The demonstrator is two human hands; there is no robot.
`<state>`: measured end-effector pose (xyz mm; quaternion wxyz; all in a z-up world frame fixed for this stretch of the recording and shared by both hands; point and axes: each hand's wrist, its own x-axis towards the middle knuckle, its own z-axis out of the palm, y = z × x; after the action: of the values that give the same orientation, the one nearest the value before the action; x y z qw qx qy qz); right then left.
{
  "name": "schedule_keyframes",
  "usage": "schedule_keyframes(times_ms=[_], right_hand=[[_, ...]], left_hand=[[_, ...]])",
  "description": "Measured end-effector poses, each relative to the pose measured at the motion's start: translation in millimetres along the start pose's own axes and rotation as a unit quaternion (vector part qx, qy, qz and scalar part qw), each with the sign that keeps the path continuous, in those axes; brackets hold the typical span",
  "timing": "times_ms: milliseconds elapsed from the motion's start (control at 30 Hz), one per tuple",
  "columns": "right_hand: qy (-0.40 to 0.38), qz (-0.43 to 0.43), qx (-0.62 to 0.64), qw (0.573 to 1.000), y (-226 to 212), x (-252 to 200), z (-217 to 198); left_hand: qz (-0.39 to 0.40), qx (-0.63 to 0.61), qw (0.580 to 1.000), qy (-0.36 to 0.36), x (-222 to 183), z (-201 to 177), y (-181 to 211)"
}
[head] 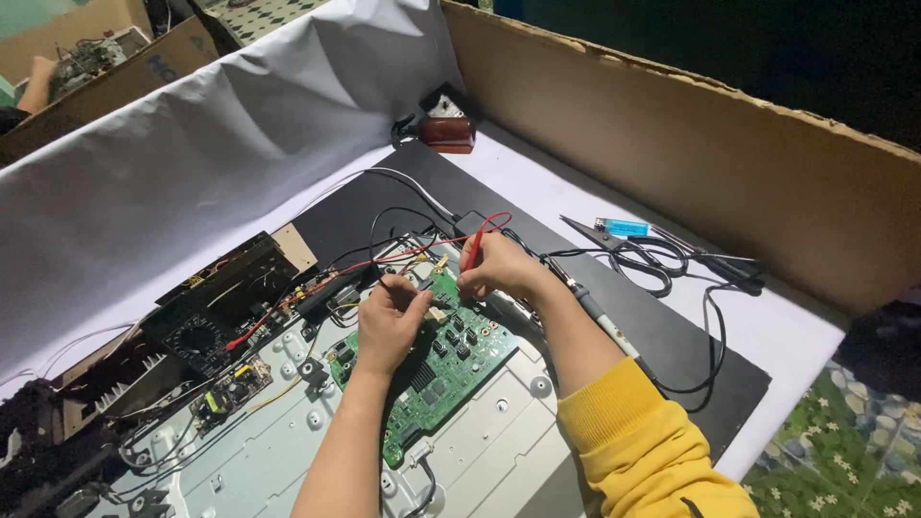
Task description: Testing various components on a television circuit board using a digital multimeter
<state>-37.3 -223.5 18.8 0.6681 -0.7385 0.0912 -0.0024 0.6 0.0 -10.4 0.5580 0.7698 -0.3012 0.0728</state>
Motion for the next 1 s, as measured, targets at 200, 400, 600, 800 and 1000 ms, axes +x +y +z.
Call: schedule_keyframes(times_ms=[200,400,600,800,1000], right_hand=[[0.001,0.002,-0.014,1.0,-3.7,-3.2,0.5],[-0.007,-0.009,-0.046,0.999,-4.8,-2.7,2.0],[-0.029,-0.031,-0.112,0.993,-8.6,-11.1,4.4],[-0.022,-0.045,-0.156,0.986,-19.7,-17.7,10.6],[-0.012,-0.067,-0.194,0.979,-20.8,-20.6,14.9]], left_hand=[[-0.005,-0.008,1.0,-0.004,0.7,-0.6,1.1],[-0.006,-0.011,1.0,-0.007,0.1,-1.1,5.6],[-0.012,-0.009,1.0,-0.003,0.9,-1.7,3.7],[-0.027,-0.02,0.999,-0.007,1.7,-1.8,6.0],[-0.016,-0.009,1.0,-0.006,0.7,0.4,6.6]])
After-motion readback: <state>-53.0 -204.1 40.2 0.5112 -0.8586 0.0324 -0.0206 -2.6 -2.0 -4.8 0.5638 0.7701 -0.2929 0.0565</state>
